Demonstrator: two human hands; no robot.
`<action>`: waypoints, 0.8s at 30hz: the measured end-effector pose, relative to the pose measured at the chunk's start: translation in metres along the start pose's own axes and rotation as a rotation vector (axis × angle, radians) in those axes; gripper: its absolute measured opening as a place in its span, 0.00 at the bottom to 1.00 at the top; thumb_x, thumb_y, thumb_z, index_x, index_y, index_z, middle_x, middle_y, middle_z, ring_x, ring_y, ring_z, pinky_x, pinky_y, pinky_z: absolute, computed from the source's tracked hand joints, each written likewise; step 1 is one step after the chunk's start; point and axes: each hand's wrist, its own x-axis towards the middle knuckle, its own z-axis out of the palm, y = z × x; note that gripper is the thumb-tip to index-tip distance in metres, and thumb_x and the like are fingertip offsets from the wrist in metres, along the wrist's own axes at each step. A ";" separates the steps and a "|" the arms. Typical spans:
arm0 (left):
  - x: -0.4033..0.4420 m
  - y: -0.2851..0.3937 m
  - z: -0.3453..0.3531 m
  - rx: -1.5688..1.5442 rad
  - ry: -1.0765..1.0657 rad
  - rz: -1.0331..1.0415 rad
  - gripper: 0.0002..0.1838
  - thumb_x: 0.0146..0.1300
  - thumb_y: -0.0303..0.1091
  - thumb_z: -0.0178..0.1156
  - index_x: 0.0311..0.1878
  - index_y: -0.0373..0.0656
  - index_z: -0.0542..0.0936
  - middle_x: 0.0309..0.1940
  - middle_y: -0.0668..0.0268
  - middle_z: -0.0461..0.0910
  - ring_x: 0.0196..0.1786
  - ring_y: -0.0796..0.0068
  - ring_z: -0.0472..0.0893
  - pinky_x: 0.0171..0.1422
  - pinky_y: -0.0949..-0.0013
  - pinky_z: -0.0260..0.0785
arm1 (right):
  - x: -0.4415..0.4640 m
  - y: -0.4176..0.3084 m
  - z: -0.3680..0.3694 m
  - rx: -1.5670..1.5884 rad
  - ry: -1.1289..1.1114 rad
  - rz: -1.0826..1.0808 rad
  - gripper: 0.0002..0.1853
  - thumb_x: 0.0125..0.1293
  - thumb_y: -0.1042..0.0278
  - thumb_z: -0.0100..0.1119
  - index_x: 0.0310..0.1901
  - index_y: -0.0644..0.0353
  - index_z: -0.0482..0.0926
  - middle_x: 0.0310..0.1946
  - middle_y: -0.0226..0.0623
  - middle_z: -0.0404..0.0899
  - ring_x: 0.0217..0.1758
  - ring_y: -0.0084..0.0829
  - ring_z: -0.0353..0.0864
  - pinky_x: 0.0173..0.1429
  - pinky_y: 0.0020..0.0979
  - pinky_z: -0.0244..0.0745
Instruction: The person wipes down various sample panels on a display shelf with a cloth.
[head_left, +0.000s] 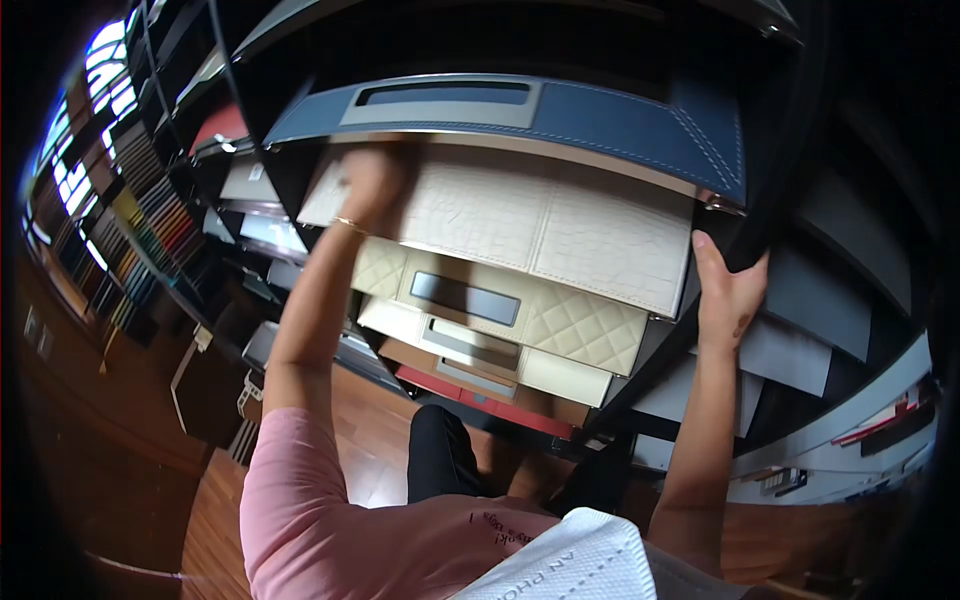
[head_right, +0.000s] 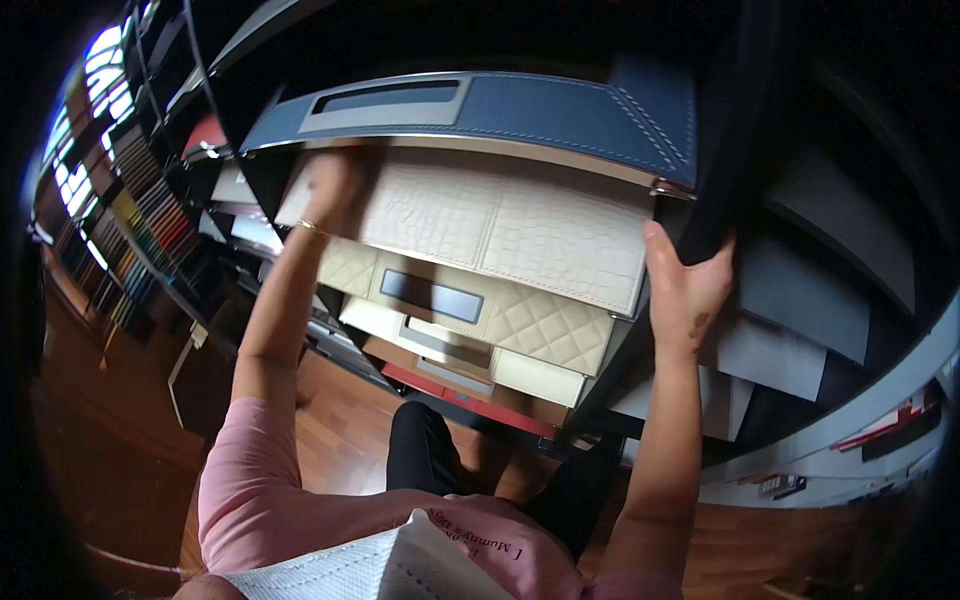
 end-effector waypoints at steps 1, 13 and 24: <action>0.018 -0.069 0.040 0.055 0.272 0.220 0.16 0.66 0.42 0.55 0.41 0.38 0.82 0.36 0.49 0.82 0.35 0.53 0.82 0.40 0.57 0.73 | 0.001 0.002 0.001 -0.004 0.009 -0.044 0.28 0.53 0.72 0.69 0.56 0.68 0.72 0.46 0.40 0.79 0.48 0.30 0.77 0.58 0.28 0.69; 0.124 -0.044 0.189 -0.065 -0.510 0.364 0.12 0.64 0.36 0.55 0.42 0.37 0.81 0.36 0.50 0.82 0.36 0.54 0.81 0.40 0.59 0.73 | 0.000 -0.008 0.011 -0.327 0.076 0.117 0.25 0.42 0.54 0.73 0.34 0.66 0.77 0.21 0.44 0.76 0.24 0.42 0.76 0.30 0.42 0.73; 0.071 0.107 0.274 -0.283 -0.730 0.583 0.10 0.63 0.31 0.56 0.43 0.36 0.80 0.36 0.52 0.82 0.36 0.56 0.81 0.40 0.61 0.72 | 0.003 -0.010 0.001 -0.092 0.160 -0.152 0.38 0.38 0.71 0.64 0.57 0.73 0.68 0.43 0.59 0.77 0.48 0.56 0.77 0.54 0.44 0.74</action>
